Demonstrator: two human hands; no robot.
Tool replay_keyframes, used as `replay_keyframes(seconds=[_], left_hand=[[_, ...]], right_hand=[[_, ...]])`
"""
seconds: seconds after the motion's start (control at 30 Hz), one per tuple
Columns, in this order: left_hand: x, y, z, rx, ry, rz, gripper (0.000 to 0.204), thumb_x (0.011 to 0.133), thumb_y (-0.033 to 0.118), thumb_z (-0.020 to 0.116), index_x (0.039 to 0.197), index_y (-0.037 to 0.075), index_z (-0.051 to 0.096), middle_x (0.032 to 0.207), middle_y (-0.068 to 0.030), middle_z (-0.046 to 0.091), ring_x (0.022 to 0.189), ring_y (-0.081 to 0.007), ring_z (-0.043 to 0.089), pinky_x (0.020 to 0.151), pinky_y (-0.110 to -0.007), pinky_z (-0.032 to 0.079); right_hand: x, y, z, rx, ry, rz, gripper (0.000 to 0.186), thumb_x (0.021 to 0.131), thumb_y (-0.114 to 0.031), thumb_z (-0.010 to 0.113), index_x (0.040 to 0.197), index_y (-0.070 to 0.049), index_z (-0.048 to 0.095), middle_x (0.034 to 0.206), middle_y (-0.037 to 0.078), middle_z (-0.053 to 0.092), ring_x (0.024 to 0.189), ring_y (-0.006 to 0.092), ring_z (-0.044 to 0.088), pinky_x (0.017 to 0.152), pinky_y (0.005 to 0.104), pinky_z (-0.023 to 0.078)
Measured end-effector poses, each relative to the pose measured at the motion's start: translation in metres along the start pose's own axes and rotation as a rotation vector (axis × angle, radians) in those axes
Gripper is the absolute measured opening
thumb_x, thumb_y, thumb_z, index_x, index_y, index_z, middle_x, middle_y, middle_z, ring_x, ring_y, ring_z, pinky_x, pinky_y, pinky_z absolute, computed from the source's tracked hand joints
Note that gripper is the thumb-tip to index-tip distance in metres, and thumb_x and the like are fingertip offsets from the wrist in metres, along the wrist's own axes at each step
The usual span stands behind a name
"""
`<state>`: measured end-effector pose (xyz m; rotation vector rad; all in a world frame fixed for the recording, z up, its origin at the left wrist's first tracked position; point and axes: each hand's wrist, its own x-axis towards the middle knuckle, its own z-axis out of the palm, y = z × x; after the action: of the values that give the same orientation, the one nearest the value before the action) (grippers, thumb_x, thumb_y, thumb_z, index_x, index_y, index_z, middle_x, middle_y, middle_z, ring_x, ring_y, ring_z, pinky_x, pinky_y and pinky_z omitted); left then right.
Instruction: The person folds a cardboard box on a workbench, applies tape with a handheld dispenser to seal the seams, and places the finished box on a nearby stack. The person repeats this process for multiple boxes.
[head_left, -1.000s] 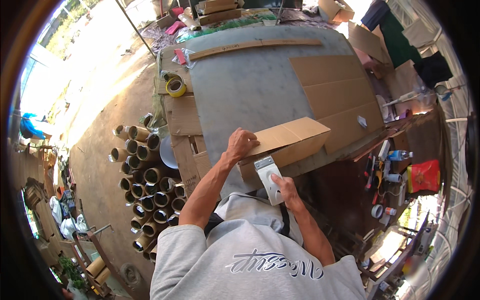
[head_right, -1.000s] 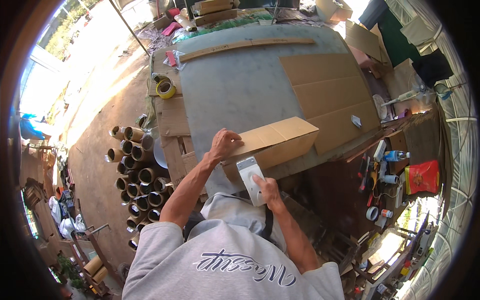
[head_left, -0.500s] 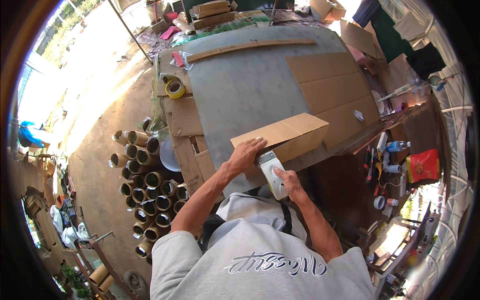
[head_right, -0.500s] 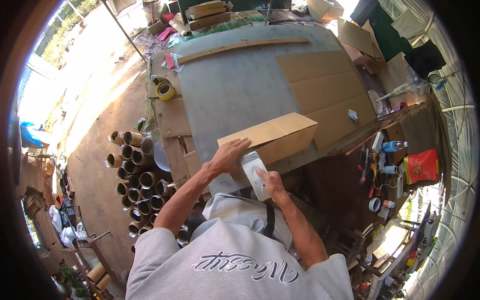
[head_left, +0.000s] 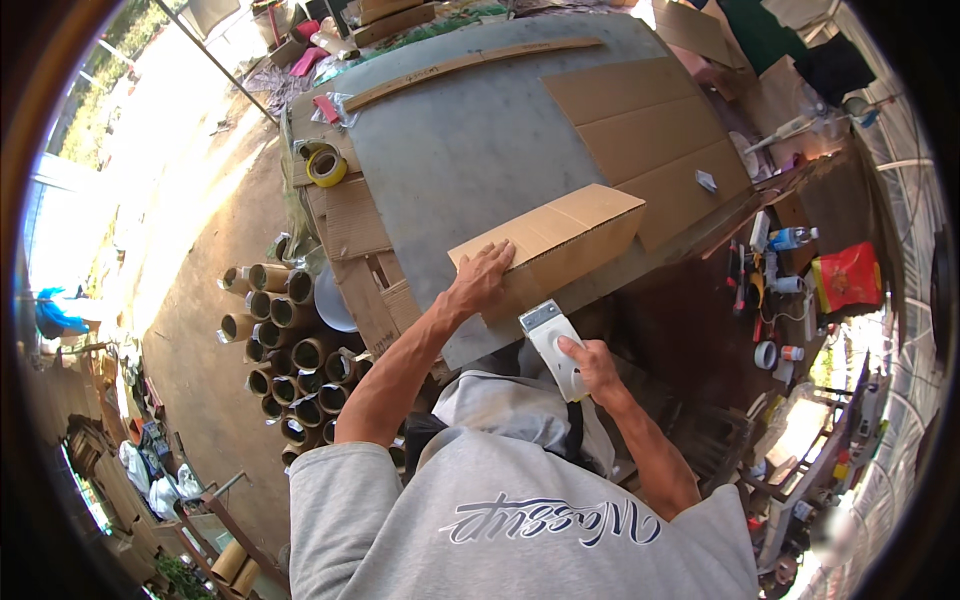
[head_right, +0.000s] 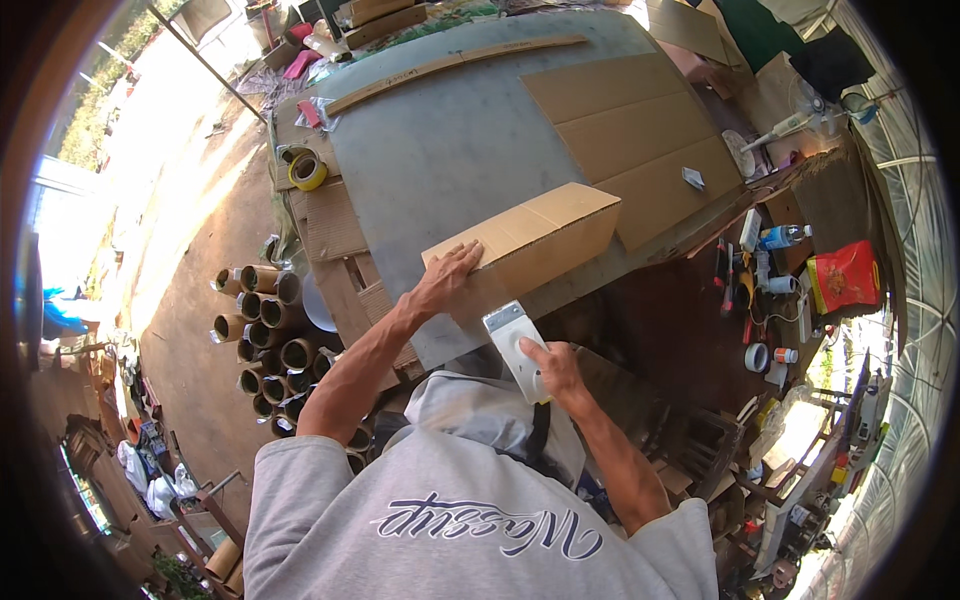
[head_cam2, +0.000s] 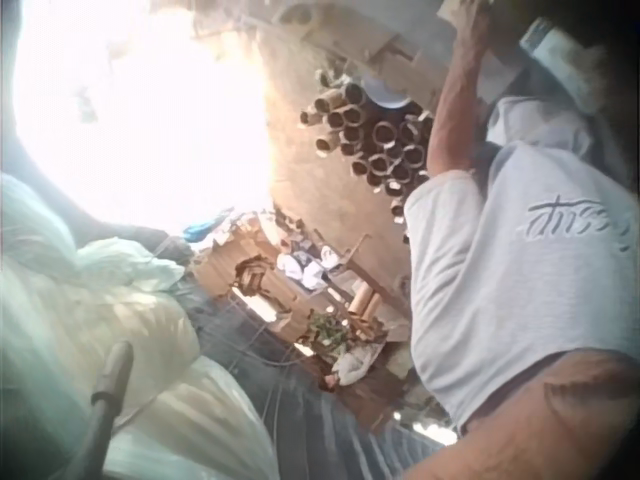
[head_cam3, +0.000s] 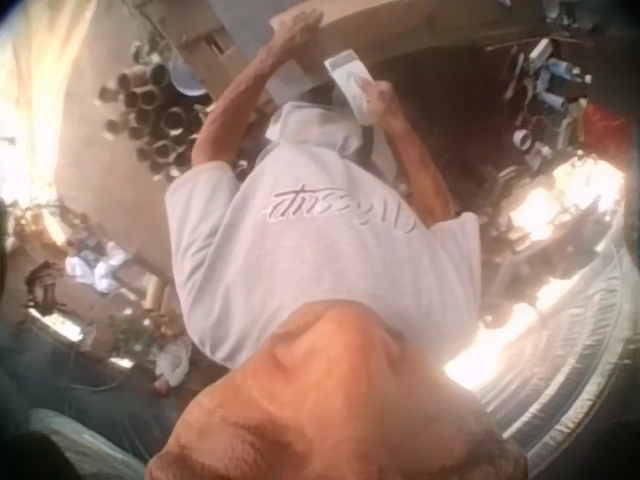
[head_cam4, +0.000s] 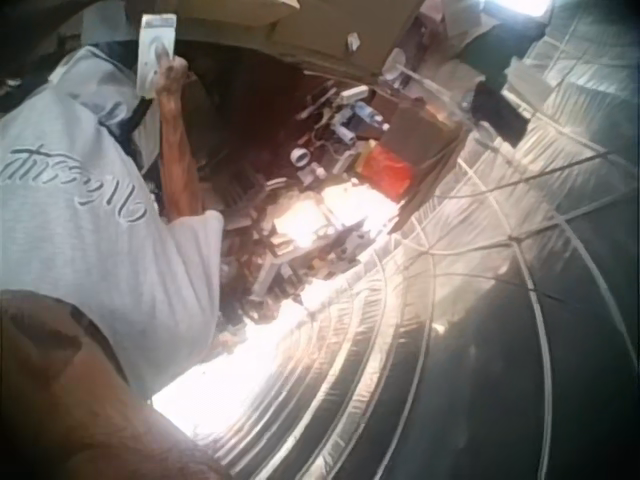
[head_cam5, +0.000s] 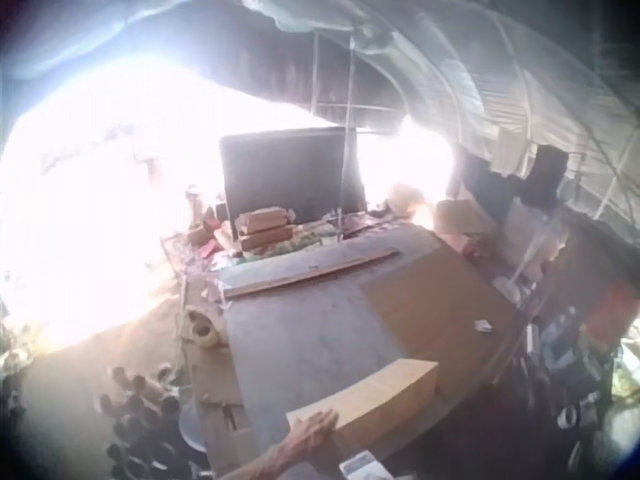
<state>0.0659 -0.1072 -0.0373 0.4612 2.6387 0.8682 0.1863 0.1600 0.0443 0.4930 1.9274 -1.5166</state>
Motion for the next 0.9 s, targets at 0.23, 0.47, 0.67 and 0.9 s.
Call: replay_keyframes(seconds=[0.23, 0.47, 0.67, 0.9], left_hand=[[0.0, 0.002, -0.006, 0.052, -0.039, 0.014, 0.083, 0.088, 0.029, 0.069, 0.16, 0.002, 0.038, 0.166, -0.0238, 0.039, 0.153, -0.0412, 0.038, 0.118, -0.061, 0.036], [0.008, -0.005, -0.007, 0.029, -0.089, 0.011, 0.089, 0.087, 0.032, 0.071, 0.159, -0.003, 0.035, 0.165, -0.0257, 0.039, 0.153, -0.0401, 0.038, 0.12, -0.051, 0.038], [0.01, 0.036, -0.013, 0.181, -0.049, -0.1, 0.088, 0.08, 0.029, 0.081, 0.15, -0.008, 0.044, 0.158, -0.0269, 0.047, 0.147, -0.0398, 0.046, 0.113, -0.05, 0.046], [0.017, 0.044, 0.01, 0.281, 0.273, -0.055, 0.066, 0.079, 0.036, 0.084, 0.12, -0.01, 0.061, 0.123, -0.0259, 0.068, 0.118, -0.0393, 0.066, 0.099, -0.048, 0.052]], right_hand=[[0.049, 0.055, 0.011, -0.18, 0.084, -0.12, 0.072, 0.092, -0.06, 0.064, 0.079, 0.01, 0.068, 0.066, 0.022, 0.064, 0.065, 0.0289, 0.062, 0.069, 0.0446, 0.049], [0.118, 0.089, 0.027, -0.193, 0.101, -0.165, 0.072, 0.09, -0.059, 0.065, 0.078, 0.012, 0.067, 0.066, 0.024, 0.066, 0.066, 0.0277, 0.064, 0.072, 0.0461, 0.05], [0.117, 0.08, 0.026, -0.137, 0.073, -0.24, 0.07, 0.09, -0.057, 0.065, 0.085, 0.012, 0.07, 0.072, 0.025, 0.069, 0.074, 0.0264, 0.069, 0.075, 0.0442, 0.052], [0.099, 0.04, 0.02, -0.215, 0.033, -0.028, 0.071, 0.09, -0.057, 0.066, 0.094, 0.013, 0.072, 0.086, 0.032, 0.073, 0.085, 0.0296, 0.074, 0.08, 0.0446, 0.053]])
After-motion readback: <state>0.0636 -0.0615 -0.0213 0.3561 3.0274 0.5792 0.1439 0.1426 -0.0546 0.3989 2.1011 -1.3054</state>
